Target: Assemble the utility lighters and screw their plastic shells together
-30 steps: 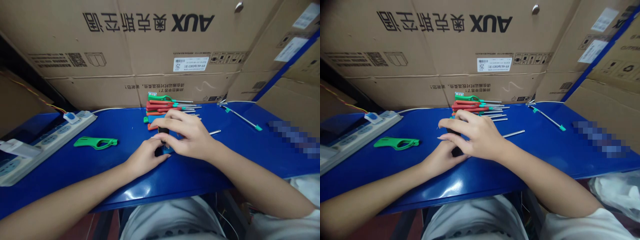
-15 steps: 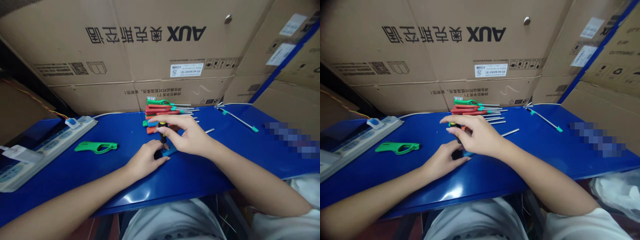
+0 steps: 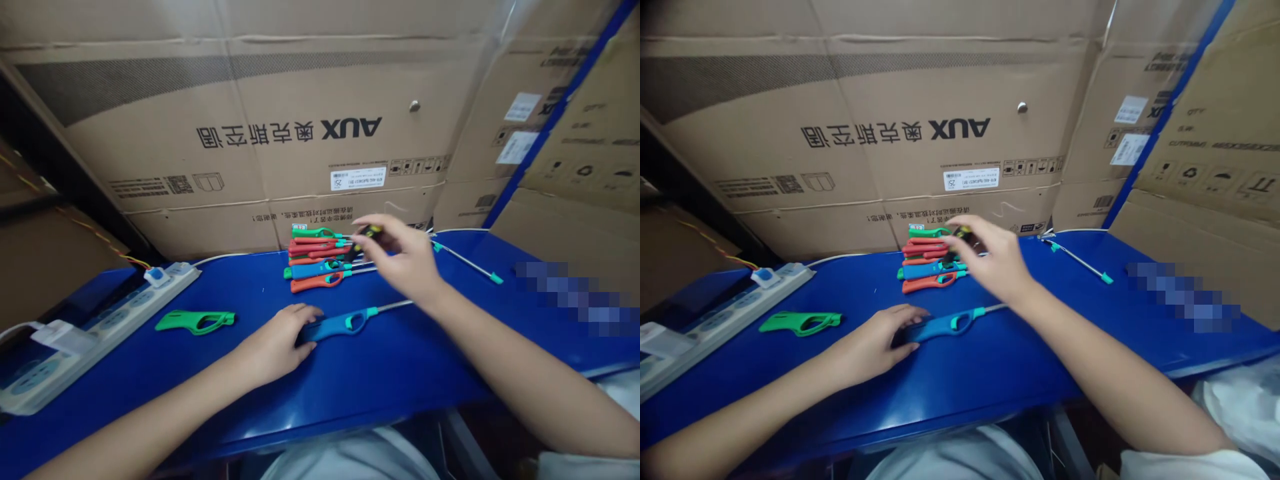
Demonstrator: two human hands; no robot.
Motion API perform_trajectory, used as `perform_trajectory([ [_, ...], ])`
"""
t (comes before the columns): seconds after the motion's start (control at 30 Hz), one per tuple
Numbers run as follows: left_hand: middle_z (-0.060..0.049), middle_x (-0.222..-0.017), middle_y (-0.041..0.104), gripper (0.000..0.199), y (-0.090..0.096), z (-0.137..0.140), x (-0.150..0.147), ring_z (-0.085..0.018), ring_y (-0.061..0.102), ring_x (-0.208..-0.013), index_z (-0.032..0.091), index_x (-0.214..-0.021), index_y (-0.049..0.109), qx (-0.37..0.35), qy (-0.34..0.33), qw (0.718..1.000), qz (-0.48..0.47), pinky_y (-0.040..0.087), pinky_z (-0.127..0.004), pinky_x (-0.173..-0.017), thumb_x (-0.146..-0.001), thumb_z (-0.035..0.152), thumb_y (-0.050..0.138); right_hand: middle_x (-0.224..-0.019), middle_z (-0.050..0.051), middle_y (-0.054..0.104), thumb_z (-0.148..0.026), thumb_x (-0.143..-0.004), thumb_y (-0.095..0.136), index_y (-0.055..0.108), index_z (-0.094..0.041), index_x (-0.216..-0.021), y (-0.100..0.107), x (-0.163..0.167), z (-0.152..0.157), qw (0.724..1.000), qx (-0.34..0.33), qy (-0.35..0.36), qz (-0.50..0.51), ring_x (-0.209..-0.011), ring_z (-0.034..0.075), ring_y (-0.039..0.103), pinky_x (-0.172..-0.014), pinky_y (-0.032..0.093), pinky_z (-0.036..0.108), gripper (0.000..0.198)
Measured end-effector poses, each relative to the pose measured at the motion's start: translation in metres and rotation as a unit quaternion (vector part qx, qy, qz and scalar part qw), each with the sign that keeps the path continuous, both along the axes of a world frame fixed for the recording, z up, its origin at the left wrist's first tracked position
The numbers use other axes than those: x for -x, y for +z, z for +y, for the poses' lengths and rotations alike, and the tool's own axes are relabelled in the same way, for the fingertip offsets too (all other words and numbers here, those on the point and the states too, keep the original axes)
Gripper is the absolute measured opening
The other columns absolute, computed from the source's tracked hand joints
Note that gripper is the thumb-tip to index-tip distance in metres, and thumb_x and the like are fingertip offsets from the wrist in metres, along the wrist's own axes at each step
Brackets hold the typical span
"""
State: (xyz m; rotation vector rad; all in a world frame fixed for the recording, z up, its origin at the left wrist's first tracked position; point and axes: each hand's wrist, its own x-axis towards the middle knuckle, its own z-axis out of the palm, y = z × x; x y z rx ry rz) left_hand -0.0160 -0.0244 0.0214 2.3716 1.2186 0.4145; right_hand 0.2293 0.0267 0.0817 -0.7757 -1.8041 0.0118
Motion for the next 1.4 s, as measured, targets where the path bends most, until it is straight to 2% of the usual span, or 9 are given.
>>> perform_trajectory([
  [0.07,-0.012,-0.119,0.065,0.043,0.003,-0.005,0.007,-0.029,0.063,-0.112,0.016,-0.122,0.063,-0.015,-0.008,0.997,0.069,0.053,-0.044,-0.098,-0.080,0.009,0.065,-0.106,0.008,0.074,-0.035,-0.094,0.064,0.068,-0.018,-0.107,-0.003,-0.035,0.021,0.993,-0.029,-0.110,-0.025,-0.089,0.020,0.071,-0.083,0.056,0.033,0.022],
  [0.13,-0.013,-0.117,0.062,0.039,0.003,-0.007,0.012,-0.029,0.062,-0.107,0.017,-0.124,0.062,-0.035,-0.021,0.993,0.112,0.055,-0.045,-0.094,-0.085,0.010,0.059,-0.105,0.011,0.073,-0.030,-0.095,0.060,0.066,-0.016,-0.108,-0.011,-0.068,0.039,0.978,-0.006,-0.198,-0.067,-0.091,0.022,0.070,-0.084,0.055,0.034,0.021],
  [0.3,-0.016,-0.124,0.054,0.050,0.008,0.007,0.007,-0.031,0.052,-0.110,0.016,-0.135,0.052,-0.203,-0.034,0.967,0.150,0.051,-0.049,-0.097,-0.089,0.001,0.039,-0.110,0.016,0.070,-0.022,-0.096,0.052,0.065,-0.012,-0.110,-0.032,-0.110,0.063,0.908,0.176,-0.333,-0.185,-0.105,0.027,0.066,-0.096,0.049,0.036,0.022],
  [0.47,-0.020,-0.124,0.050,0.048,0.028,0.057,0.005,-0.032,0.048,-0.110,0.009,-0.136,0.049,-0.313,-0.023,0.941,0.124,0.049,-0.049,-0.097,-0.091,0.002,0.035,-0.119,0.022,0.069,-0.017,-0.092,0.053,0.065,-0.006,-0.117,-0.043,-0.115,0.072,0.843,0.320,-0.360,-0.242,-0.115,0.031,0.064,-0.102,0.047,0.037,0.030],
  [0.67,-0.018,-0.116,0.052,0.038,0.034,0.127,0.019,-0.032,0.050,-0.103,0.013,-0.127,0.057,-0.322,0.003,0.943,0.085,0.049,-0.053,-0.095,-0.093,0.016,0.041,-0.115,0.021,0.070,-0.018,-0.084,0.062,0.070,-0.010,-0.111,-0.059,-0.114,0.077,0.792,0.419,-0.340,-0.285,-0.104,0.032,0.069,-0.086,0.053,0.037,0.030],
  [0.83,-0.017,-0.114,0.053,0.038,0.027,0.164,0.023,-0.032,0.050,-0.107,0.015,-0.124,0.060,-0.309,0.044,0.945,0.095,0.046,-0.051,-0.100,-0.091,0.020,0.043,-0.125,0.020,0.065,-0.023,-0.085,0.061,0.068,-0.010,-0.116,-0.061,-0.109,0.074,0.787,0.426,-0.328,-0.302,-0.112,0.030,0.065,-0.091,0.051,0.034,0.034],
  [1.03,-0.018,-0.113,0.054,0.041,0.023,0.189,0.021,-0.034,0.052,-0.110,0.012,-0.125,0.062,-0.278,0.057,0.954,0.098,0.046,-0.051,-0.100,-0.090,0.024,0.043,-0.125,0.018,0.065,-0.021,-0.087,0.058,0.069,-0.012,-0.116,-0.061,-0.107,0.074,0.799,0.418,-0.301,-0.311,-0.113,0.028,0.064,-0.093,0.050,0.032,0.032],
  [1.2,-0.016,-0.111,0.059,0.040,0.030,0.199,0.021,-0.030,0.061,-0.103,0.012,-0.120,0.066,-0.232,0.066,0.964,0.114,0.050,-0.043,-0.097,-0.089,0.026,0.046,-0.128,0.020,0.062,-0.022,-0.087,0.059,0.069,-0.010,-0.117,-0.064,-0.107,0.075,0.808,0.409,-0.288,-0.311,-0.114,0.029,0.062,-0.096,0.048,0.034,0.033],
  [1.4,-0.014,-0.115,0.064,0.040,0.039,0.195,0.020,-0.031,0.064,-0.108,0.011,-0.118,0.068,-0.213,0.091,0.964,0.129,0.048,-0.041,-0.100,-0.089,0.030,0.047,-0.129,0.018,0.063,-0.020,-0.084,0.061,0.070,-0.012,-0.117,-0.066,-0.107,0.075,0.822,0.399,-0.262,-0.311,-0.111,0.028,0.063,-0.095,0.048,0.032,0.034],
])
